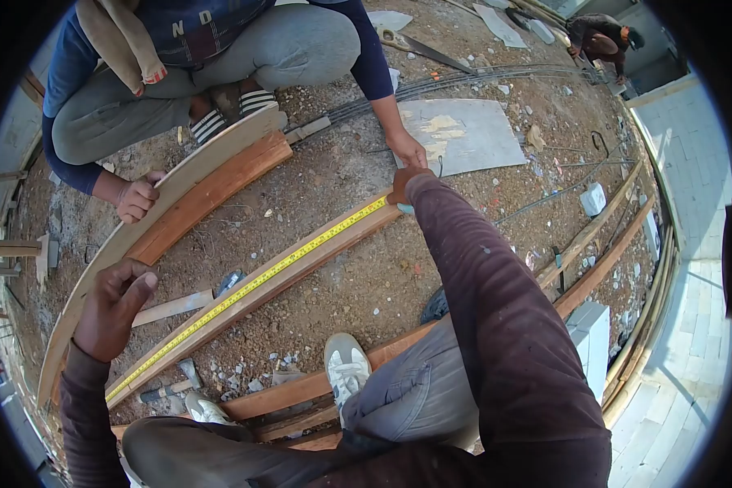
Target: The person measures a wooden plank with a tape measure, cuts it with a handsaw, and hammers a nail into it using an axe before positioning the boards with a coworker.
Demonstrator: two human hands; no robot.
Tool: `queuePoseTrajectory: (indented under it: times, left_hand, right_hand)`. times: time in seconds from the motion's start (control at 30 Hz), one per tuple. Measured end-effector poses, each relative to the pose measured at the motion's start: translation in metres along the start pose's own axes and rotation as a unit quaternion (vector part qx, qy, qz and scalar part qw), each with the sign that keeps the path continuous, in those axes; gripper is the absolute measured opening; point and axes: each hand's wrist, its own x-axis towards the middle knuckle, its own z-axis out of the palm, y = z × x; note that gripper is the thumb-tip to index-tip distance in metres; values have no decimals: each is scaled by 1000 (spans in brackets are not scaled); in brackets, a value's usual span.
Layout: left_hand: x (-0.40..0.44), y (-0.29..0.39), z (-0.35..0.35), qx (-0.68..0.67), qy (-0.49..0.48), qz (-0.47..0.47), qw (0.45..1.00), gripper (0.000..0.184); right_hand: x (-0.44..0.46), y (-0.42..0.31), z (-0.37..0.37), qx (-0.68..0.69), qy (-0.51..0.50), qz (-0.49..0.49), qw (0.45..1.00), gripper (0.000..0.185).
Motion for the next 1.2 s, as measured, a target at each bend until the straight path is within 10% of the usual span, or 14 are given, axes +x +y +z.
queuePoseTrajectory:
  times: [0.2,0.4,0.7,1.2]
  left_hand:
    - [110,33,170,91,-178,134,971,28]
    - [143,-5,347,53,48,65,995,39]
    - [148,21,354,290,3,101,952,60]
    - [144,20,349,285,7,115,951,48]
  right_hand:
    - [-6,-3,-7,16,-34,14,999,55]
    - [1,1,5,37,8,36,999,52]
    - [5,8,13,49,26,11,998,54]
    - [10,10,10,28,26,10,999,61]
